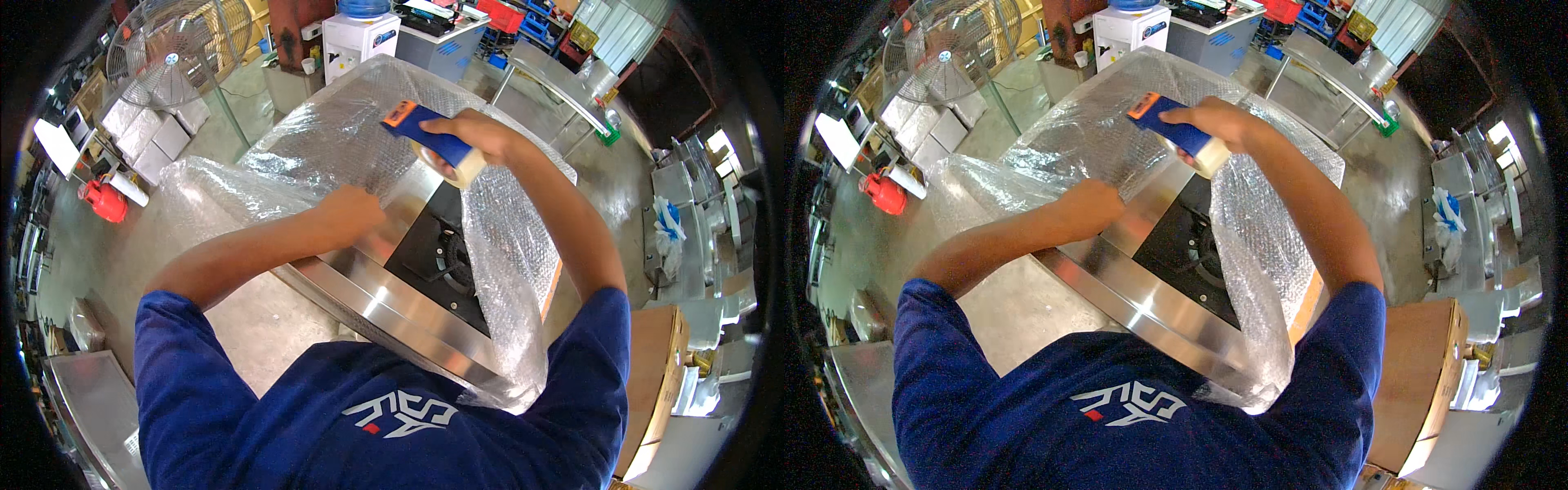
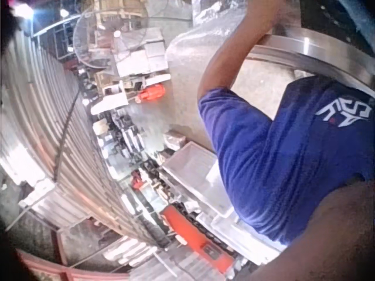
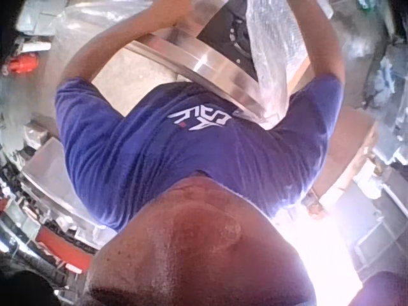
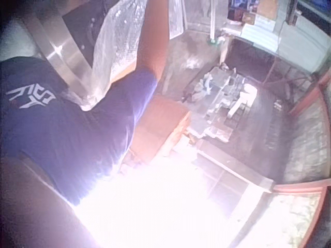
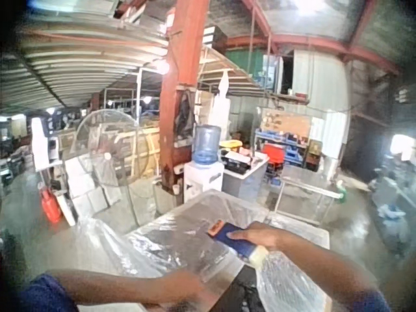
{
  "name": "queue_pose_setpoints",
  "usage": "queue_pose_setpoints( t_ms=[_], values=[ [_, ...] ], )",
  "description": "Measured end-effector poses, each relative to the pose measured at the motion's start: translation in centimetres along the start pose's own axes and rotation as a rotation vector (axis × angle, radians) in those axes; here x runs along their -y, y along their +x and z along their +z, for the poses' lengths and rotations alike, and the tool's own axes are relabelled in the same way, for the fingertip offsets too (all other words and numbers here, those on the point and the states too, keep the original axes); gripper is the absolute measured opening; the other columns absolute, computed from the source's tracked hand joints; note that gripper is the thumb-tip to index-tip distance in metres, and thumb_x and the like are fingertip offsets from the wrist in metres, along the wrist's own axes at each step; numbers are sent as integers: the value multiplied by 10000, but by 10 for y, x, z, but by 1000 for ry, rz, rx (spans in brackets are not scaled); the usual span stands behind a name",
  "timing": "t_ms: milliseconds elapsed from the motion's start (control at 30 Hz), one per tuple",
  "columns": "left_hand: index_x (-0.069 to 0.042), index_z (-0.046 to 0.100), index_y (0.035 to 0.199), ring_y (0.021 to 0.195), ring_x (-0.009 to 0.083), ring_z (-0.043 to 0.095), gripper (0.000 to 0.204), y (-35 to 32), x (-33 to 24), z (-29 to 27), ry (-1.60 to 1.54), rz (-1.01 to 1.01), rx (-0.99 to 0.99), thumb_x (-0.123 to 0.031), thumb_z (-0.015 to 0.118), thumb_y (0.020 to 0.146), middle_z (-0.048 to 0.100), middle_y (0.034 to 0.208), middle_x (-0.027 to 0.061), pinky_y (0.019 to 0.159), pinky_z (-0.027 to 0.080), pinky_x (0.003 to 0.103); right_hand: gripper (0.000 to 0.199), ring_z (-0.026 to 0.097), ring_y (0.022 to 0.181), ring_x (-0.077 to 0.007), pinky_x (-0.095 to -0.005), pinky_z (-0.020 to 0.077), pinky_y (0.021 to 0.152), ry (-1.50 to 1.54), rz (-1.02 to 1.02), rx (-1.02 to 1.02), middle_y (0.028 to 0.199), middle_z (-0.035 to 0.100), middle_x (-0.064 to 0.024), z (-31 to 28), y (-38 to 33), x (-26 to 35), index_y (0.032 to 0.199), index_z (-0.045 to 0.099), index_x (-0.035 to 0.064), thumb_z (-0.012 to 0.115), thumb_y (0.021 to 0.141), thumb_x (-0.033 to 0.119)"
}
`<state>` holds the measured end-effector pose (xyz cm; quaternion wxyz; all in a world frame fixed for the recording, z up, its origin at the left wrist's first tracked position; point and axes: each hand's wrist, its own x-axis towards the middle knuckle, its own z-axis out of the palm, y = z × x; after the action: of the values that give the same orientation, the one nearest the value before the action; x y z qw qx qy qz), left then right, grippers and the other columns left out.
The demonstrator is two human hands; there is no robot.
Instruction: The person wraps a large stainless steel appliance with bubble wrap and secures it with packing tape. They then retrieve a roll of bubble wrap, unroll a sheet, and place it over another appliance on a table.
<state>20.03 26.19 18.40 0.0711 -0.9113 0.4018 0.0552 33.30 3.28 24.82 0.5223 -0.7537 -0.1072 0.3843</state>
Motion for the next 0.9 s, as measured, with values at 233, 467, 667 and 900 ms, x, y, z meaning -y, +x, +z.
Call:
queue_pose_setpoints(
  t_ms=[233, 467, 667, 900],
  values=[
    [-25, 723, 778, 741, 355, 715, 107, 8, 10, 11, -72, 30, -61, -97, 644, 782, 698, 770, 195, 656, 571, 452, 401, 672, 692, -165, -296, 570, 634, -24, 75, 200, 880, 696, -91, 40, 101, 40, 1034, 642, 15, 718, 876, 376],
    [-42, 720, 754, 731, 337, 717, 162, 0, 12, 11, -91, 38, -170, -159, 624, 810, 702, 756, 171, 648, 569, 434, 286, 688, 681, -174, -332, 577, 603, -157, 257, 214, 879, 717, -77, 81, 144, 57, 967, 675, 56, 661, 875, 327],
    [-58, 731, 791, 747, 293, 718, 127, 0, 11, 12, 4, 61, -253, -163, 658, 788, 711, 803, 137, 632, 569, 402, 195, 677, 644, -176, -329, 572, 571, -260, 390, 217, 812, 706, -68, 86, 155, 60, 945, 686, 86, 601, 901, 257],
    [-86, 731, 760, 754, 270, 720, 105, 0, 11, 8, 28, 65, -244, -138, 641, 777, 710, 788, 123, 648, 567, 390, 250, 659, 586, -172, -328, 569, 553, -330, 553, 346, 774, 681, -63, 80, 139, 75, 888, 651, 52, 616, 888, 300]
  ],
)
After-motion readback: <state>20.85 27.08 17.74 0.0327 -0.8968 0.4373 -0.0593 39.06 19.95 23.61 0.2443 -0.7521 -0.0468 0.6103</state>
